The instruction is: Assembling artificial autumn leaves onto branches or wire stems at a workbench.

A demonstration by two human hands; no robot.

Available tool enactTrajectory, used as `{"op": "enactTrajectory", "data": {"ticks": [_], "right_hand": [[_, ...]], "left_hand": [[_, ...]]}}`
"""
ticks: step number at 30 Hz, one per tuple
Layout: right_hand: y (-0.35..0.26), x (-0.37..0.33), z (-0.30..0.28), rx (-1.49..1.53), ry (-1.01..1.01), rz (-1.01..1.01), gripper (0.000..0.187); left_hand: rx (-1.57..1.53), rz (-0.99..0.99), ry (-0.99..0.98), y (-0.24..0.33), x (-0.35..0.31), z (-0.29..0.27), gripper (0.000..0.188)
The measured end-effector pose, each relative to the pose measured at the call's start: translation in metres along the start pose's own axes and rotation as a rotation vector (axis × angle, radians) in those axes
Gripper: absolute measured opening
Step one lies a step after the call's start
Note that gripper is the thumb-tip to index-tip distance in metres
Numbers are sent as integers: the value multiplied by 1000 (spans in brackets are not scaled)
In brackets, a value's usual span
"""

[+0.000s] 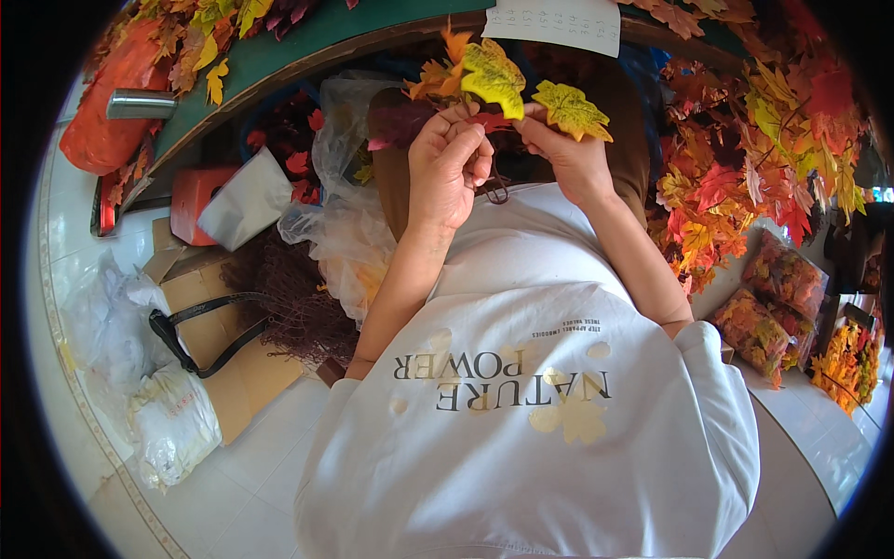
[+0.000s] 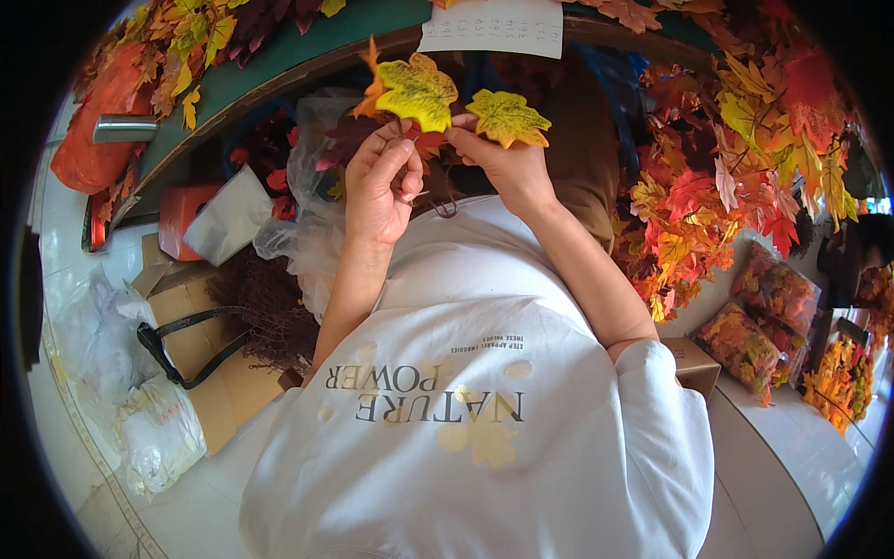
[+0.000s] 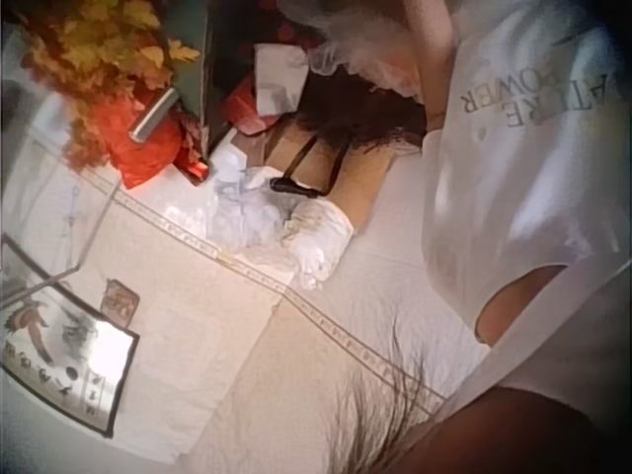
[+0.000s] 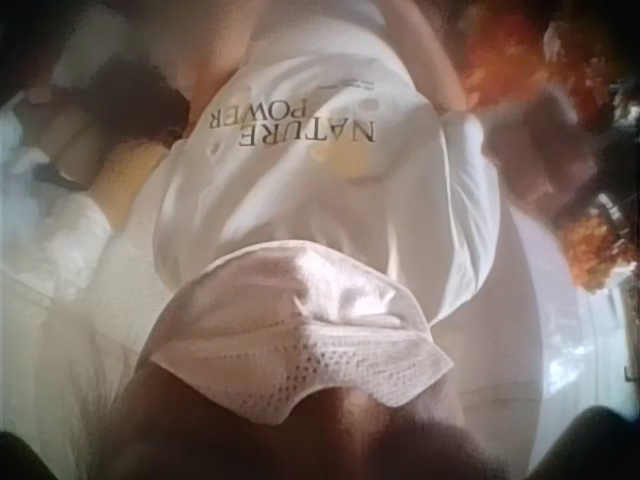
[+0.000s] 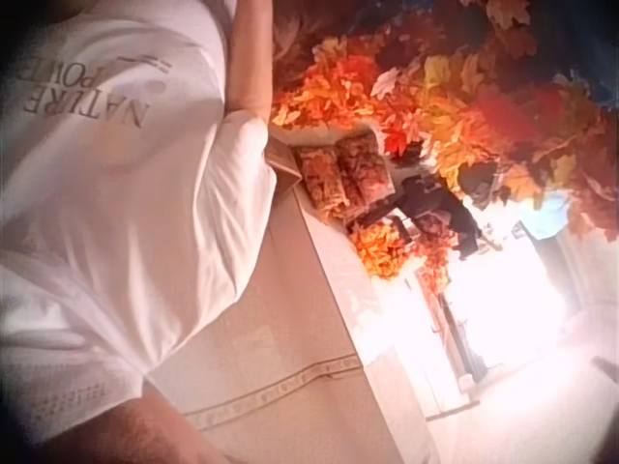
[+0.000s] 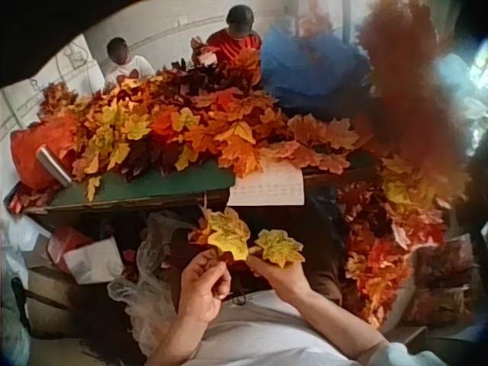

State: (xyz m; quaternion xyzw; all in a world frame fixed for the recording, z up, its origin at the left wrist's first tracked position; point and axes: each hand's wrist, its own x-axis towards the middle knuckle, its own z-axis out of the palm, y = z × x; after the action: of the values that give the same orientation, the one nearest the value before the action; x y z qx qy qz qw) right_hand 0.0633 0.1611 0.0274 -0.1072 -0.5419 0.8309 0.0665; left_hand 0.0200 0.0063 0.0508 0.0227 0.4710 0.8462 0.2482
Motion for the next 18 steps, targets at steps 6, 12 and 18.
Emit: {"op": "enactTrajectory", "data": {"ticks": [6,12,18], "right_hand": [[-3,-12,13,-185,-48,-162,16],[-3,-8,14,110,85,-148,19],[-21,-14,22,109,73,53,19]], "left_hand": [[-43,-18,15,-4,-1,0,14],[-16,-7,-104,0,-4,6,16],[64,141,-163,-2,-7,12,16]]}}
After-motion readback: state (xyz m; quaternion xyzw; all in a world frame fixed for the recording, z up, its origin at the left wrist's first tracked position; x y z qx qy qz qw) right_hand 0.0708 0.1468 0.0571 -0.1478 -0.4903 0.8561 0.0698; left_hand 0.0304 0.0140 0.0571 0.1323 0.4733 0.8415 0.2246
